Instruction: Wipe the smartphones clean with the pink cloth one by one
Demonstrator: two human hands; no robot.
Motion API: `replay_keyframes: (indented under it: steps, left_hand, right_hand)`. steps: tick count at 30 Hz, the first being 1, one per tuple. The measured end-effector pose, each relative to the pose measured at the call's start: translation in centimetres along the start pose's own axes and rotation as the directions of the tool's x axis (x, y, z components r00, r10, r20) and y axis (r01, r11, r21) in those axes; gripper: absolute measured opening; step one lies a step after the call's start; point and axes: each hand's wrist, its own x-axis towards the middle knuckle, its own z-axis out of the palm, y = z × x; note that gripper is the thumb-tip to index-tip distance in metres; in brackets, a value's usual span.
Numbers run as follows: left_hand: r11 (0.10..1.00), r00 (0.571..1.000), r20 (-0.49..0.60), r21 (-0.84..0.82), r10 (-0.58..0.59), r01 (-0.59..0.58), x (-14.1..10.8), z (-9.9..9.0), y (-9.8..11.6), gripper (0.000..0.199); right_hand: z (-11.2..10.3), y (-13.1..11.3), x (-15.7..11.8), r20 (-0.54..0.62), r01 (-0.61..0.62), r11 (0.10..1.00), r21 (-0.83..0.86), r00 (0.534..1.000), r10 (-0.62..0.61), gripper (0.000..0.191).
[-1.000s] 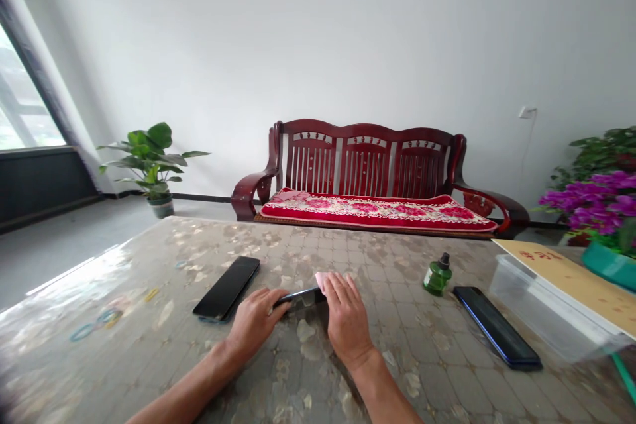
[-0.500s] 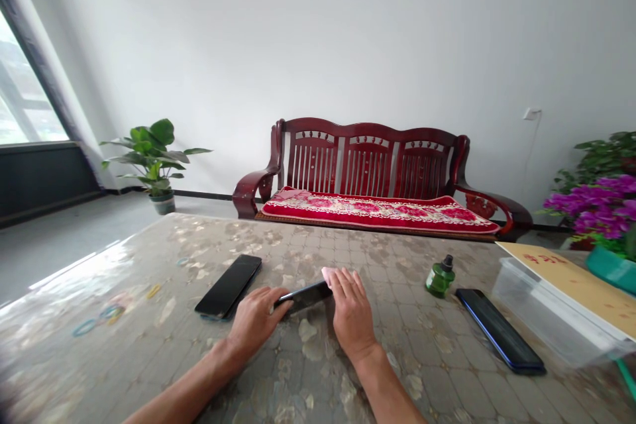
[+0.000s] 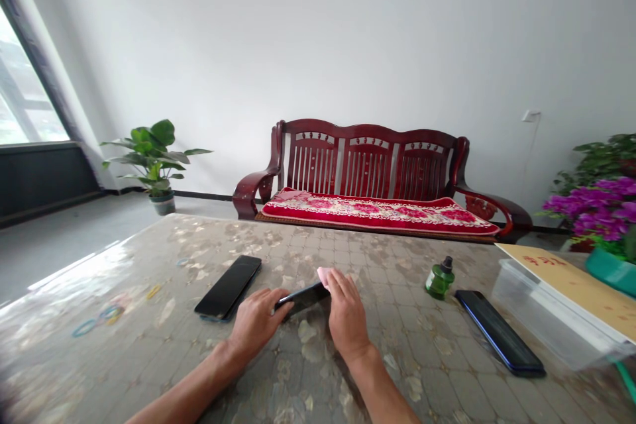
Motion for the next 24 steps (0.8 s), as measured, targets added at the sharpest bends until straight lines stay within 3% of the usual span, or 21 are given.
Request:
replay_keyframes:
  steps: [3, 7, 11, 14, 19, 21, 24]
  left_hand:
    - [1.000, 0.999, 0.014, -0.006, -0.030, 0.030, 0.0, -0.1, 0.1, 0.016]
    - [0.998, 0.998, 0.019, -0.003, -0.065, 0.065, 0.1, 0.0, 0.2, 0.014]
    - [0.997, 0.997, 0.012, -0.007, -0.072, 0.072, 0.0, 0.2, 0.3, 0.012]
    - [0.999, 0.998, -0.030, -0.011, -0.049, 0.049, -0.1, 0.4, 0.0, 0.010]
    - [0.978, 0.974, -0.105, 0.077, 0.203, -0.195, -0.6, 0.8, -0.5, 0.015]
    - [0.948, 0.947, -0.088, 0.111, 0.307, -0.297, -0.9, 1.0, -0.5, 0.013]
    - [0.924, 0.926, -0.046, 0.111, 0.374, -0.367, -1.4, 1.3, 0.0, 0.009]
  right_hand:
    - [0.3, 0.7, 0.0, 0.001, -0.186, 0.956, 0.227, 0.982, 0.190, 0.045]
    - [0.7, 0.5, 0.2, 0.052, -0.375, 0.793, 0.479, 0.914, 0.401, 0.042]
    - [1.0, 0.5, 0.5, 0.137, -0.493, 0.651, 0.577, 0.844, 0.518, 0.053]
    - [0.7, 0.8, 0.7, 0.196, -0.540, 0.606, 0.584, 0.818, 0.540, 0.059]
    - [0.0, 1.0, 0.8, 0.189, -0.537, 0.515, 0.668, 0.792, 0.581, 0.055]
    - [0.1, 1.0, 0.6, 0.220, -0.543, 0.460, 0.702, 0.781, 0.585, 0.055]
    - [0.5, 1.2, 0.1, 0.246, -0.567, 0.434, 0.700, 0.762, 0.599, 0.054]
